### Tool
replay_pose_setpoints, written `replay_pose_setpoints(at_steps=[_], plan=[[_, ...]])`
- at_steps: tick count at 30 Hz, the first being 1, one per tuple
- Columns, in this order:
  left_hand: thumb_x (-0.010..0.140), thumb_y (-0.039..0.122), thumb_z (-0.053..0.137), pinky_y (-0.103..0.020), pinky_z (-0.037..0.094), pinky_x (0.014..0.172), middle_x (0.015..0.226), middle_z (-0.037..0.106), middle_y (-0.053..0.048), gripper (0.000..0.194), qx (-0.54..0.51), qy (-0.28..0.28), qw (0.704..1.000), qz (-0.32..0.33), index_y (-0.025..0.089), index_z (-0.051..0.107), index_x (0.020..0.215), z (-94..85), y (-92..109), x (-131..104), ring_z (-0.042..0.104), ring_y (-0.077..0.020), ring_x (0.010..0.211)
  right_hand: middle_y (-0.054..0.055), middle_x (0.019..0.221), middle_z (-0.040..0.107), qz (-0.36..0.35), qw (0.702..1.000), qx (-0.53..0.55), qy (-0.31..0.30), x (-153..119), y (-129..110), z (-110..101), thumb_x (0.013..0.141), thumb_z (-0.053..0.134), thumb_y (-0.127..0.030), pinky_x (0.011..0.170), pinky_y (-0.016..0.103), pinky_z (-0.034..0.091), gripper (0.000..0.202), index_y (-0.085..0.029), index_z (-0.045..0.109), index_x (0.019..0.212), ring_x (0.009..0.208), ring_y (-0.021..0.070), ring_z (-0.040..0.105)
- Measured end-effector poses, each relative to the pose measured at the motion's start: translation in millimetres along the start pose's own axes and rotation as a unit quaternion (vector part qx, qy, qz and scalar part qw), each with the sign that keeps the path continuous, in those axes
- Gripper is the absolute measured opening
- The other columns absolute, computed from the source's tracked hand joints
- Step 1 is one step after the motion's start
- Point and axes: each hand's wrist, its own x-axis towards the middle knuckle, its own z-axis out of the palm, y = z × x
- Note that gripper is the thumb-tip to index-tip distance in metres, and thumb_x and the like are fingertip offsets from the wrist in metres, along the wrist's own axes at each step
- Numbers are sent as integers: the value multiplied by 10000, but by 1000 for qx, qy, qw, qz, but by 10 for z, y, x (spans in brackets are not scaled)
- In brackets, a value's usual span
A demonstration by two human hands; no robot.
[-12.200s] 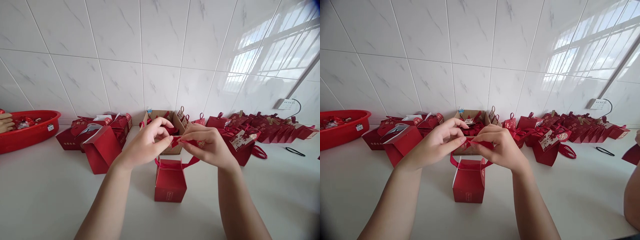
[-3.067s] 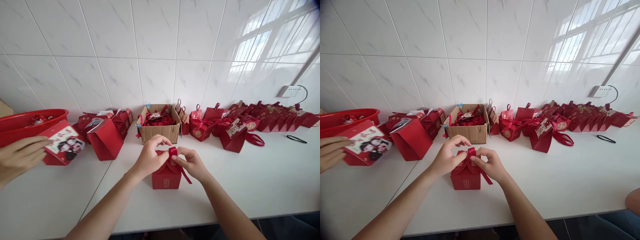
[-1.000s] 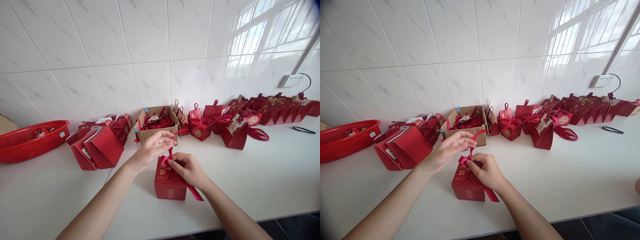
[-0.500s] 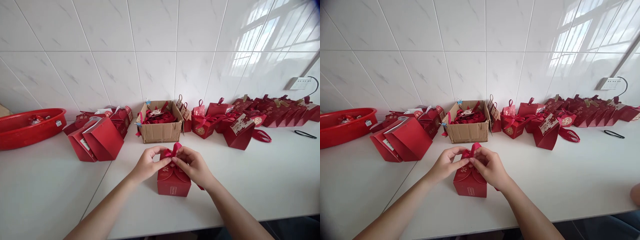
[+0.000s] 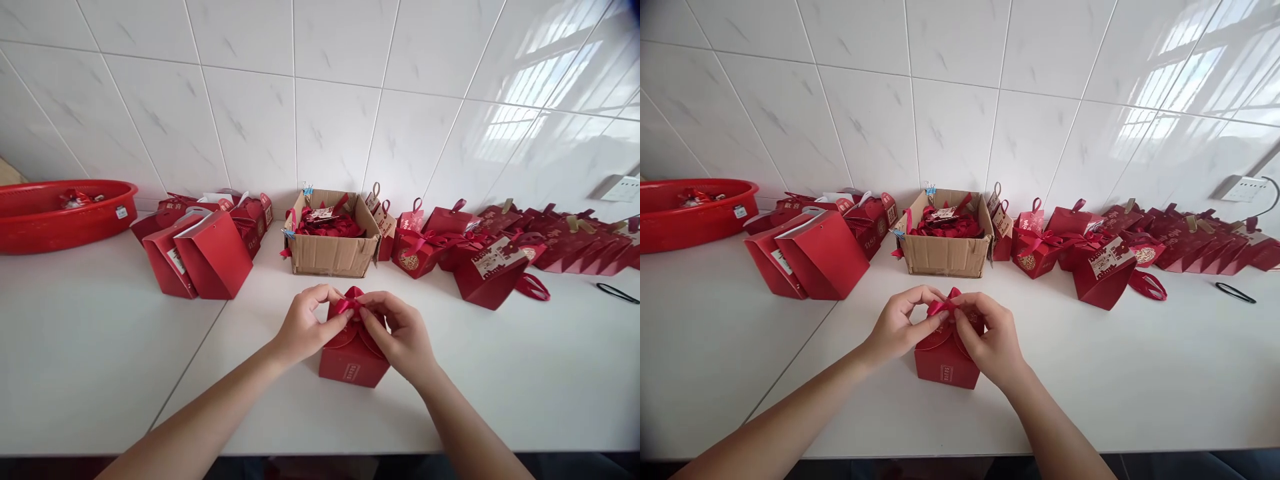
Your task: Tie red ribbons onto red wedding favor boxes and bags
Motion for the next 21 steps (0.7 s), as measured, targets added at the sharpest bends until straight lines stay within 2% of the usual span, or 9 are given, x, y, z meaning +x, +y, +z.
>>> replay_pose_setpoints(at_steps=[5, 9, 12, 17, 21], plan=[[792, 244, 626, -347, 472, 819, 806, 680, -42, 148, 52, 11, 998, 21, 188, 556, 675, -8, 11, -18, 628, -193, 811, 68, 916, 676, -35, 995, -95, -8, 14, -61, -35, 862, 568, -202, 645, 292, 515, 152, -211, 667, 978, 739, 161, 621], [807, 258, 622, -348, 459, 856, 788, 663, -27, 153, 79, 11, 996, 32, 200, 554, 683, -14, -4, -31, 623, -201, 870, 79, 969, 665, -31, 990, -136, -35, 22, -101, -86, 835, 633, -252, 685, 312, 543, 194, -232, 690, 1019, 814, 192, 640], [808, 263, 626, -352, 448, 870, 781, 652, -29, 157, 92, 7, 995, 34, 200, 555, 682, -19, -3, -34, 617, -211, 900, 82, 937, 646, -30, 986, -159, -38, 15, -84, -114, 840, 628, -261, 677, 318, 553, 177, -230, 716, 990, 805, 195, 637], [813, 267, 620, -351, 453, 860, 836, 652, -41, 130, 76, -28, 996, 23, 193, 551, 732, -33, 38, -31, 611, -195, 849, 91, 933, 622, -11, 989, -142, -43, 3, -57, -117, 860, 601, -278, 688, 324, 562, 154, -221, 742, 879, 840, 203, 627], [809, 241, 617, -360, 443, 869, 832, 642, -36, 99, 89, -33, 995, 21, 193, 548, 756, -45, 38, -28, 602, -192, 836, 96, 1015, 609, 35, 993, -113, -28, 4, -52, -101, 850, 609, -313, 717, 336, 565, 161, -225, 743, 838, 893, 217, 638]])
